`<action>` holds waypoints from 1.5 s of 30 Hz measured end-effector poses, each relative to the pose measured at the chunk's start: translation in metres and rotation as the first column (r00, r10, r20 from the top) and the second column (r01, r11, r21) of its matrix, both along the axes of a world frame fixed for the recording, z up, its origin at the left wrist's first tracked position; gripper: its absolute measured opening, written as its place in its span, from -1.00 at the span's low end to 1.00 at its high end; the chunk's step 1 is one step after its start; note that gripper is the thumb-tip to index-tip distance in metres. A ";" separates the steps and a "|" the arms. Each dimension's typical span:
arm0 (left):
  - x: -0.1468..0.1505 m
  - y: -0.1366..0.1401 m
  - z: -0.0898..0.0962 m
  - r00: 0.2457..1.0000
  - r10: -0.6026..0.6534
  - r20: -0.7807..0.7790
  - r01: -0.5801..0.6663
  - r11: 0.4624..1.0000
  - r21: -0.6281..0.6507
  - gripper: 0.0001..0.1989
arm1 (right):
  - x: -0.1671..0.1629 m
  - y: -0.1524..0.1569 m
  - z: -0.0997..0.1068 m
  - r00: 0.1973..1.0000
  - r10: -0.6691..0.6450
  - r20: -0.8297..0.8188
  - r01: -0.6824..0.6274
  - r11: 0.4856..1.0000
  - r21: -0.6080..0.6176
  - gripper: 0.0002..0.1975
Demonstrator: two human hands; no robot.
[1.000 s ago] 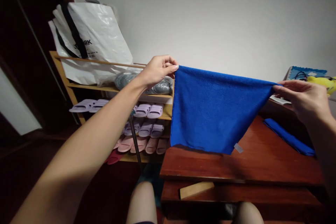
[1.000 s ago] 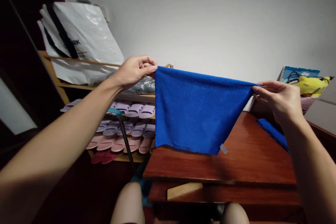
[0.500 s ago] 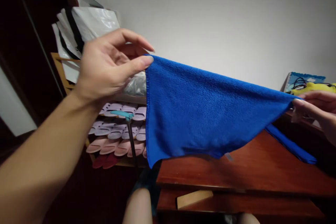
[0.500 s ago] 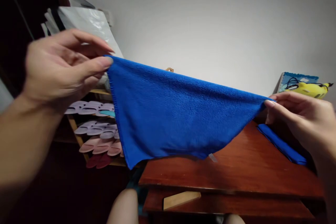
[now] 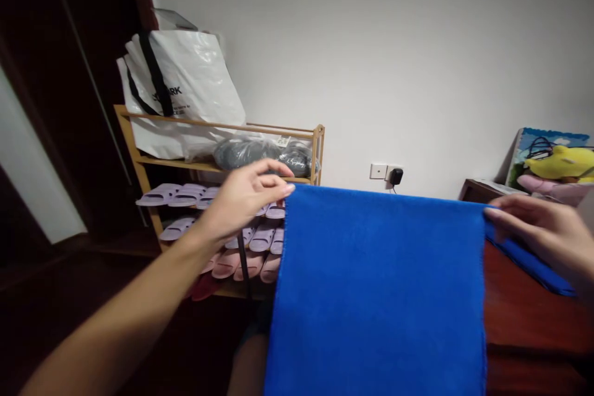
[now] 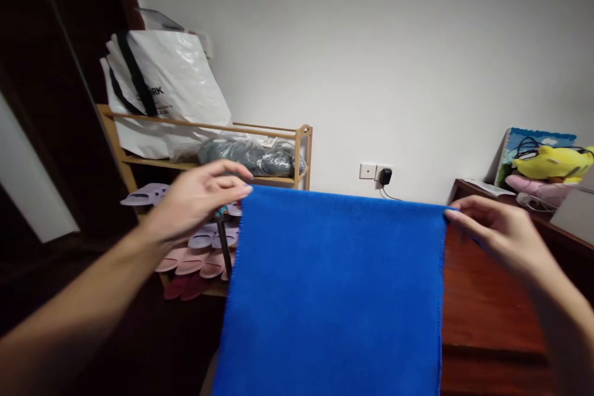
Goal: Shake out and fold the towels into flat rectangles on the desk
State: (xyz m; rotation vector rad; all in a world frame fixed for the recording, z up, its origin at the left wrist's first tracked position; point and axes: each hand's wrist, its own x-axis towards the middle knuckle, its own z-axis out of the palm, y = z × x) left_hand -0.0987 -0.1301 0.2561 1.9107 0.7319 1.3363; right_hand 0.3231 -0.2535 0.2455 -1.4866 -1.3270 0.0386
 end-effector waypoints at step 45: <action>0.169 0.141 -0.237 0.426 0.128 -0.895 -0.003 0.990 0.140 -0.40 | -0.037 0.200 -0.250 0.809 0.264 0.525 0.189 0.729 -0.658 -0.33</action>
